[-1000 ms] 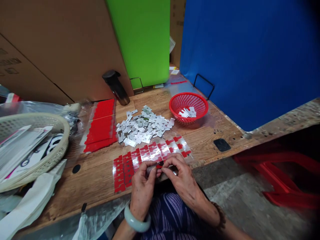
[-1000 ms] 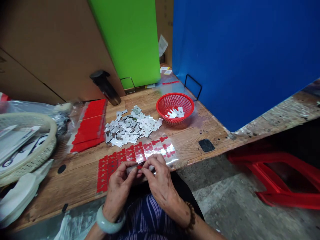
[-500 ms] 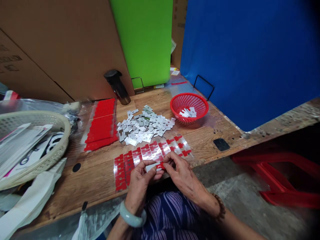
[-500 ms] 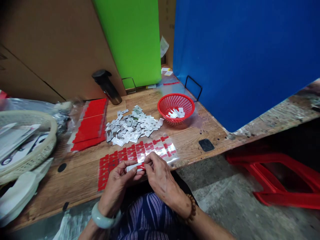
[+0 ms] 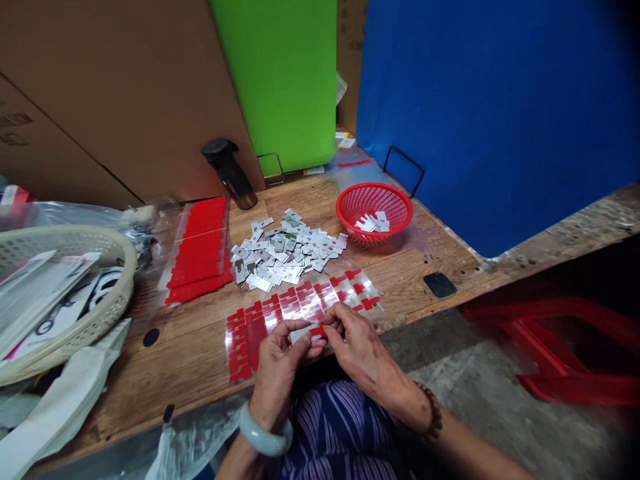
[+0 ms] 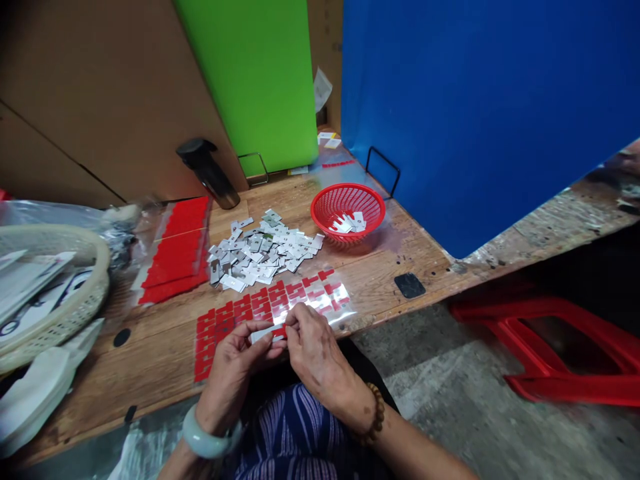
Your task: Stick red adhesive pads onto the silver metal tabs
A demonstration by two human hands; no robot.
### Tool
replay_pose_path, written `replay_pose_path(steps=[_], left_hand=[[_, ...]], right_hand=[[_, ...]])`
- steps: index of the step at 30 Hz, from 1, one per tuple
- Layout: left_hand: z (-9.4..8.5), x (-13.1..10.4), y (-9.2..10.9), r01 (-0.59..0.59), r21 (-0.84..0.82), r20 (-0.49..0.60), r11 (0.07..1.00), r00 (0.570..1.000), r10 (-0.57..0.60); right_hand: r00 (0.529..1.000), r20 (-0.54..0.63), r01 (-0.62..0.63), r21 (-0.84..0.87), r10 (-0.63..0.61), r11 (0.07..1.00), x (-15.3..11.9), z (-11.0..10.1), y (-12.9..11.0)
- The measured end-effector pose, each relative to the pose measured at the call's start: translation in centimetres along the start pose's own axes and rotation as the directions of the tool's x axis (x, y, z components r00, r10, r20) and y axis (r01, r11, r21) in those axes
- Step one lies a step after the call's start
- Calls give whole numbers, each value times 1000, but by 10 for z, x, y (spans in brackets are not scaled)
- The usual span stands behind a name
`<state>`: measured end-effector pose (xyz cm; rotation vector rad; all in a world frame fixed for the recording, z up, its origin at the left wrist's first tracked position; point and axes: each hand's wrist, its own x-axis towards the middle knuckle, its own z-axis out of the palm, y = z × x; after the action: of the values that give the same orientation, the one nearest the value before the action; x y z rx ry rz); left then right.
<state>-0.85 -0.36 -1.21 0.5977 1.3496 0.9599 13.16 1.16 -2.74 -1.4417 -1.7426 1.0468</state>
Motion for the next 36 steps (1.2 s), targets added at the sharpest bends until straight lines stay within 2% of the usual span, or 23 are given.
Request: replay_pose_path(steps=[8, 13, 18, 27, 36], left_hand=[[-1, -1, 3, 4, 52, -16, 999, 1000, -3], [-2, 2, 2, 61, -22, -4, 998, 998, -61], [-3, 3, 1, 76, -55, 30, 996, 997, -74], [4, 4, -2, 4, 62, 48, 998, 999, -7], [10, 3, -4, -63, 85, -44, 994, 997, 67]], right_hand=[[998, -61, 34, 41, -31, 999, -2, 4, 0], [999, -21, -31, 117, 34, 993, -2, 1, -2], [1000, -10, -24, 73, 25, 997, -2, 0, -1], [999, -10, 51, -37, -51, 998, -3, 1, 1], [993, -16, 120, -28, -120, 992, -4, 7, 0]])
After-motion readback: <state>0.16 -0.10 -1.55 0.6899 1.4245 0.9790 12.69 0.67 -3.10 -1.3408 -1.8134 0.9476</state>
